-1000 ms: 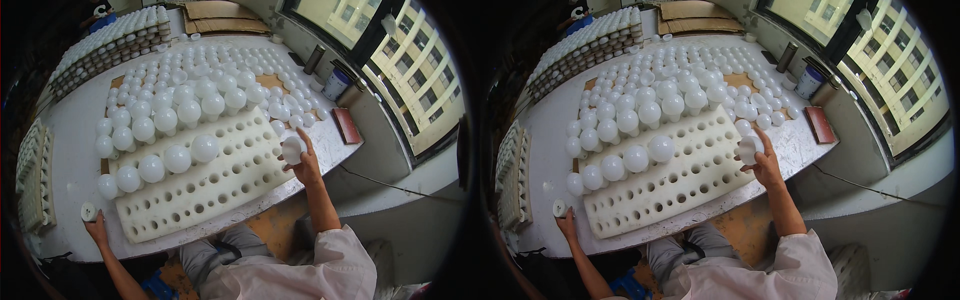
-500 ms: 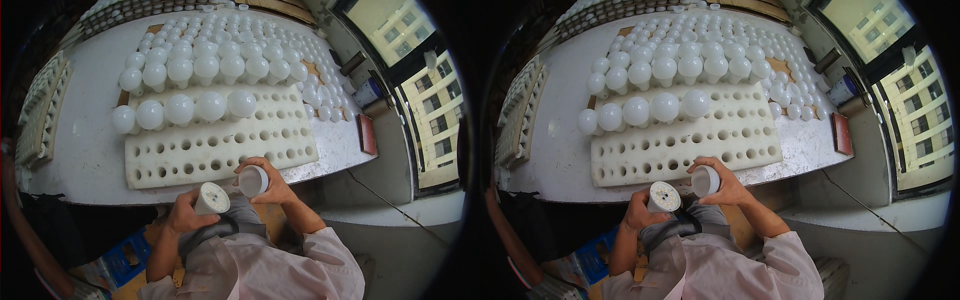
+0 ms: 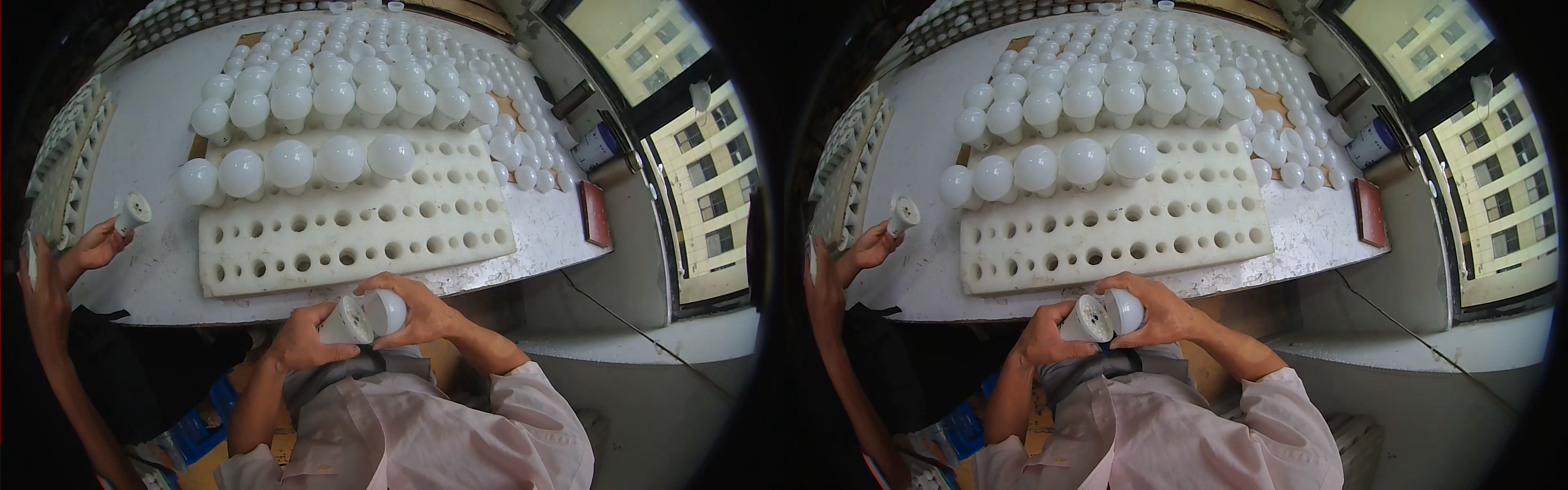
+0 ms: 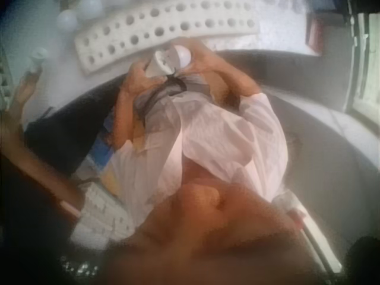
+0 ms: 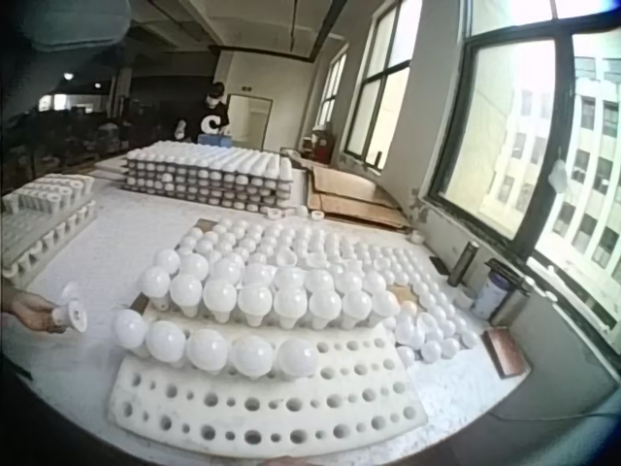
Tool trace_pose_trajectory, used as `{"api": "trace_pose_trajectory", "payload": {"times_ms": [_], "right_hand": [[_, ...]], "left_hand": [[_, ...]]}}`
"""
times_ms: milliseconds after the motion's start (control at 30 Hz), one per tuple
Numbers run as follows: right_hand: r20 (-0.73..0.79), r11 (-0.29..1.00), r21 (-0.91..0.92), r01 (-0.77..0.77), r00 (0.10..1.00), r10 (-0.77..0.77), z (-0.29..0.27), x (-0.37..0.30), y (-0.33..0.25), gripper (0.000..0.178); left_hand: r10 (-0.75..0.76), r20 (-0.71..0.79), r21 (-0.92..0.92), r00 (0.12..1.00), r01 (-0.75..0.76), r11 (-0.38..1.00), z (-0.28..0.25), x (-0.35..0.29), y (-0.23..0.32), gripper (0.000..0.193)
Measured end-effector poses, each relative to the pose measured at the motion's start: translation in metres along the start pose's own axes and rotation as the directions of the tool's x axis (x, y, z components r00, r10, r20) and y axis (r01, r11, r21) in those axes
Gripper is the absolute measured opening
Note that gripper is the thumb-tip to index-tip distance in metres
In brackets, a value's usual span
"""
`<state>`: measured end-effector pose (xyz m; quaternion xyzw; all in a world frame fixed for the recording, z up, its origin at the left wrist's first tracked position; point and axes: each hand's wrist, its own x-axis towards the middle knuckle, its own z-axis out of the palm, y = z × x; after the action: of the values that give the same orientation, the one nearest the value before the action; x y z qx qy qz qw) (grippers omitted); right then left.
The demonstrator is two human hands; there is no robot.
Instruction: The person assembles light bulbs by attaching round diffuser caps onto bulb bases by hand and placing the completed bulbs into holes on a foam tray.
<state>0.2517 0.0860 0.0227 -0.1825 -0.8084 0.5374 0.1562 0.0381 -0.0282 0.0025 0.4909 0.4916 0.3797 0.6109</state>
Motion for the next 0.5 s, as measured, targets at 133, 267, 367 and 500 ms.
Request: {"api": "trace_pose_trajectory", "payload": {"times_ms": [133,267,367,500], "right_hand": [[0.022,0.998,-0.058,0.011,1.000,-0.010,0.002,0.003,-0.003,0.077],[0.082,0.991,-0.130,0.006,0.997,0.005,0.005,0.005,-0.010,0.079],[0.119,0.980,-0.200,0.017,0.993,0.007,0.011,0.005,-0.018,0.079],[0.110,0.960,-0.271,0.070,0.993,-0.041,0.015,0.003,-0.019,0.078]], "left_hand": [[-0.008,-0.012,0.035,1.000,0.008,0.999,-0.001,-0.002,0.000,0.054],[-0.008,-0.013,0.049,1.000,0.008,0.999,-0.001,-0.003,0.003,0.052],[-0.033,0.012,0.088,0.999,0.032,0.996,-0.002,-0.004,0.010,0.051],[-0.078,0.032,0.109,0.996,0.074,0.991,0.000,-0.005,0.015,0.049]]}}
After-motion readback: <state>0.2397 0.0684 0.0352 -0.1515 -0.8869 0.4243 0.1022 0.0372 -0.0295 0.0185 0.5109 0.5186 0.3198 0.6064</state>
